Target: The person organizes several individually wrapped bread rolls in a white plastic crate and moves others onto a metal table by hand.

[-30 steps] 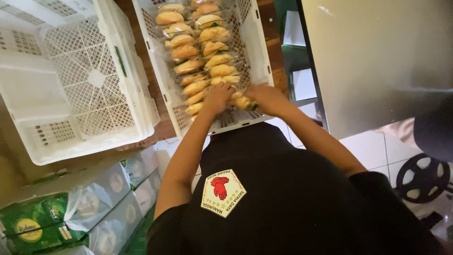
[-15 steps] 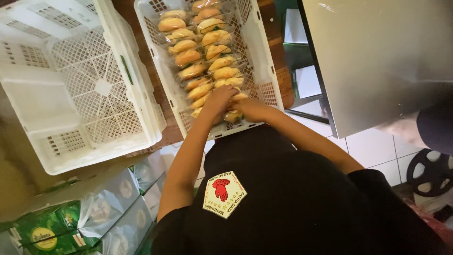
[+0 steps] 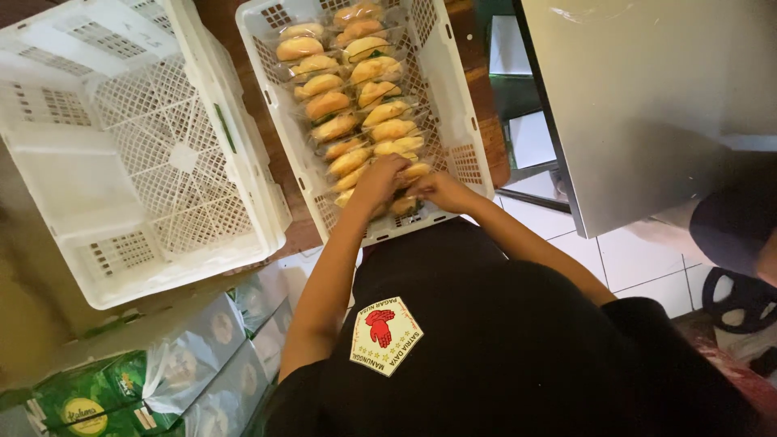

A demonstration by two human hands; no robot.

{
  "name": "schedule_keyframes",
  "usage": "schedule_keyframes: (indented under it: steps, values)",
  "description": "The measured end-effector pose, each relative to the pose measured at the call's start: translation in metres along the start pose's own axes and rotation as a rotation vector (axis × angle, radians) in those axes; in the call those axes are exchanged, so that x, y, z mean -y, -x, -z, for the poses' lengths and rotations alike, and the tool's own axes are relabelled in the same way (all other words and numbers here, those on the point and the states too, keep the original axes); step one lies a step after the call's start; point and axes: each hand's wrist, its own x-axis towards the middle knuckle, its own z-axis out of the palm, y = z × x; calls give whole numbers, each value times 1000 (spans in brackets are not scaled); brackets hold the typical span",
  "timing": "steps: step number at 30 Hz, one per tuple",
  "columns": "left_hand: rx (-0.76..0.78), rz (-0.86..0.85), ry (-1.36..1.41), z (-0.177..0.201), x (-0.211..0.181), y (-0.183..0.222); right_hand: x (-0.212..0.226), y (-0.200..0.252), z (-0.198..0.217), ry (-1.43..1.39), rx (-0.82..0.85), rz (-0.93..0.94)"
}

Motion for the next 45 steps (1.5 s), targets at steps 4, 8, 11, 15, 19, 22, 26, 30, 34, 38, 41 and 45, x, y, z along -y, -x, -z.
schedule_keyframes:
  steps: [4, 8, 11, 15, 19, 22, 26, 30, 34, 38, 41, 45]
  values:
    - [-14, 12, 0, 12, -19, 3, -37, -12, -2, 55, 69, 18]
    - [-68, 56, 7, 39, -38, 13, -51, -21, -5, 109, 121, 14]
    - [-218, 81, -20, 56, -39, 33, -41, -15, 7, 54, 169, 85]
    - [-513, 168, -195, 79, -36, 74, -65, -13, 7, 136, -370, -239]
    - [-595, 244, -310, 73, -30, 106, -68, -15, -3, 475, -612, 88]
    - [-632, 250, -375, 62, -20, 114, -62, -30, -14, -142, -89, -171]
    - [-644, 286, -344, 61, -17, 116, -125, -47, -6, -70, -47, -406]
    - [-649, 317, -326, 56, -8, 118, -19, -42, 19, -551, -444, -611]
    - [-719, 323, -285, 54, -9, 118, -49, -58, 4, -798, -244, -522]
    - [-785, 342, -196, 59, -16, 115, -47, -64, 19, -839, -280, -556]
    - [-788, 404, -164, 62, -13, 112, -48, -78, 17, -980, -387, -373]
    - [-727, 512, -77, 53, 5, 114, -55, -91, 5, -968, -319, -283]
